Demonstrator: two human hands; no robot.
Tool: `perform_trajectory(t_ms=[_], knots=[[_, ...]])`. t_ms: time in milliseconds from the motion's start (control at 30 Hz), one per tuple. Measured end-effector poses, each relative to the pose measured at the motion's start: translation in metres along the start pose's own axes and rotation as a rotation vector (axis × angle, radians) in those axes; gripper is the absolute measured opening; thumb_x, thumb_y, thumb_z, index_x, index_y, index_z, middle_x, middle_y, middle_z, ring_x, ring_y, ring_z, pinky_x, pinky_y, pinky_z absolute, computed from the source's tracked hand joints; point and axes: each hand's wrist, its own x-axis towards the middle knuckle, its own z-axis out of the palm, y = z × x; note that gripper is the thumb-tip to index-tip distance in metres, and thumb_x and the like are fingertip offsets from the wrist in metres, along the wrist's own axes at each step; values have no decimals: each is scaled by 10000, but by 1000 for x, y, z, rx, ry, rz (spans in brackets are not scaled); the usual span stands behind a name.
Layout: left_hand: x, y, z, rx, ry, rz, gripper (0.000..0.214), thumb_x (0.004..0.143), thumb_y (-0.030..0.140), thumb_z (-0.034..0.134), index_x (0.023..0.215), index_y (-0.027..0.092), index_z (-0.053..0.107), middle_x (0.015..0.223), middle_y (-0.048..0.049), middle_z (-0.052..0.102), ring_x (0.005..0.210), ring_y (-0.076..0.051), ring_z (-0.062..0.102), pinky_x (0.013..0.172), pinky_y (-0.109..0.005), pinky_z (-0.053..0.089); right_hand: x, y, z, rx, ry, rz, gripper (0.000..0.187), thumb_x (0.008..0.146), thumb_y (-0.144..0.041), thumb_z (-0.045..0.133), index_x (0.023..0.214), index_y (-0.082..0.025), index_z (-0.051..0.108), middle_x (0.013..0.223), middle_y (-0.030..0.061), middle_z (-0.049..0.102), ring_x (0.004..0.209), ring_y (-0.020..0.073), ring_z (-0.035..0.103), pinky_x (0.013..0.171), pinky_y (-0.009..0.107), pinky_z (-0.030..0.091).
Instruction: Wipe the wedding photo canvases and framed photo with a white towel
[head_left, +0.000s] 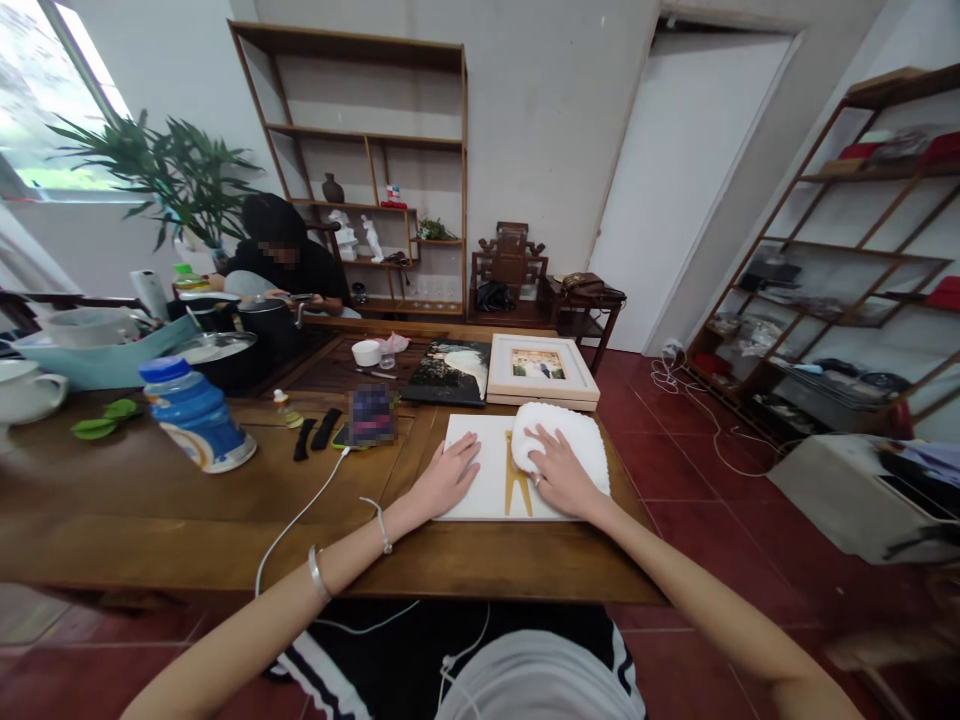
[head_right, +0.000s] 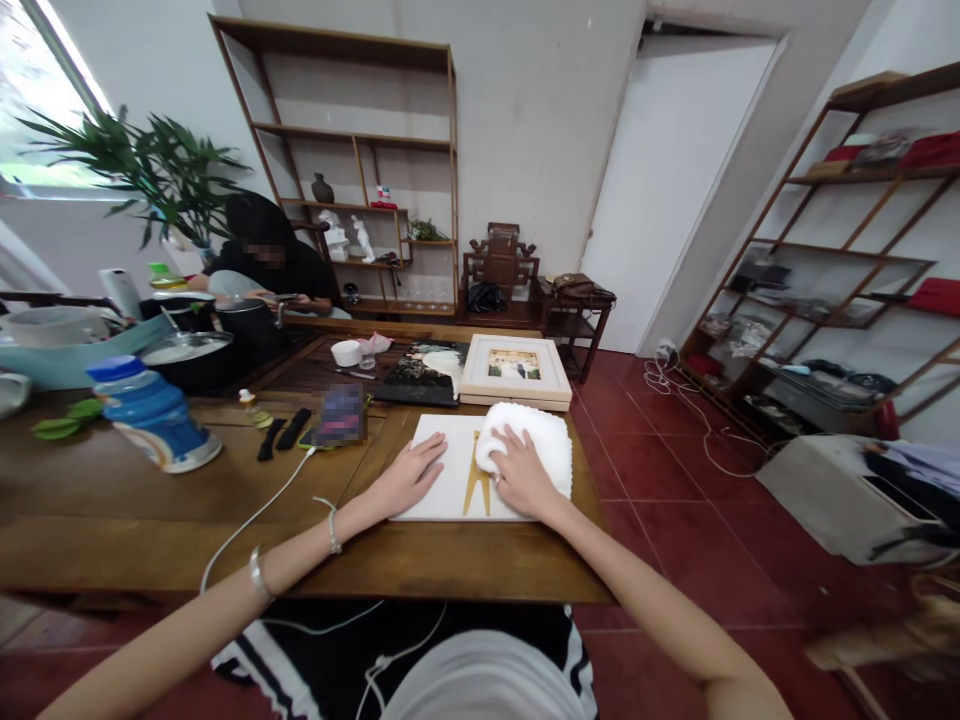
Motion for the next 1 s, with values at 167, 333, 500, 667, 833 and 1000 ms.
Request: perform_trajectory(t_ms=[167, 333, 500, 667, 833, 1000], knots=[[0, 1, -1, 4, 7, 15, 387, 918, 270, 334, 1273, 159, 441, 1398, -139, 393, 1327, -240, 299, 1062, -514, 242, -34, -33, 0, 21, 14, -120, 246, 676, -53, 462, 860, -142, 598, 1423, 131, 345, 1363, 279, 130, 1087, 522, 90], [0, 4, -2, 15, 6, 3, 388, 923, 278, 331, 1278, 169, 441, 1399, -129, 396, 1327, -231, 303, 1066, -488, 250, -45, -46, -7, 75, -51, -309, 228, 663, -94, 500, 858, -164, 595, 1429, 98, 344, 1368, 264, 108, 1095, 515, 82], [0, 2, -1, 18, 5, 2, 398, 923, 282, 330, 1286, 160, 438, 1405, -137, 385, 1324, -241, 308, 1062, -517, 241, -9, -21, -9, 96, -65, -301, 225, 694, -90, 500, 890, -157, 587, 1394, 130, 392, 1349, 255, 199, 1083, 501, 162], [-1, 0, 0, 7, 2, 2, 400, 922, 288, 337, 1292, 173, 434, 1406, -129, 386, 1326, -235, 304, 1068, -512, 234, 21, -6, -3, 112, -29, -254, 212, 736, -91, 501, 916, -149, 596, 1373, 145, 415, 1338, 261, 231, 1076, 492, 186], [-1, 2, -2, 3, 2, 6, 403, 922, 275, 333, 1299, 168, 426, 1406, -125, 386, 1334, -234, 287, 1069, -517, 229, 15, -19, -2, 107, -52, -227, 246, 702, -69, 493, 906, -152, 605, 1361, 145, 431, 1345, 273, 206, 1068, 536, 152], [-1, 4, -5, 5, -25, 13, 411, 910, 226, 333, 1307, 152, 409, 1414, -135, 370, 1335, -238, 284, 1060, -522, 246, -21, -54, -19, 122, -144, -268, 269, 702, -93, 495, 934, -153, 617, 1382, 134, 409, 1356, 279, 164, 1063, 566, 113]])
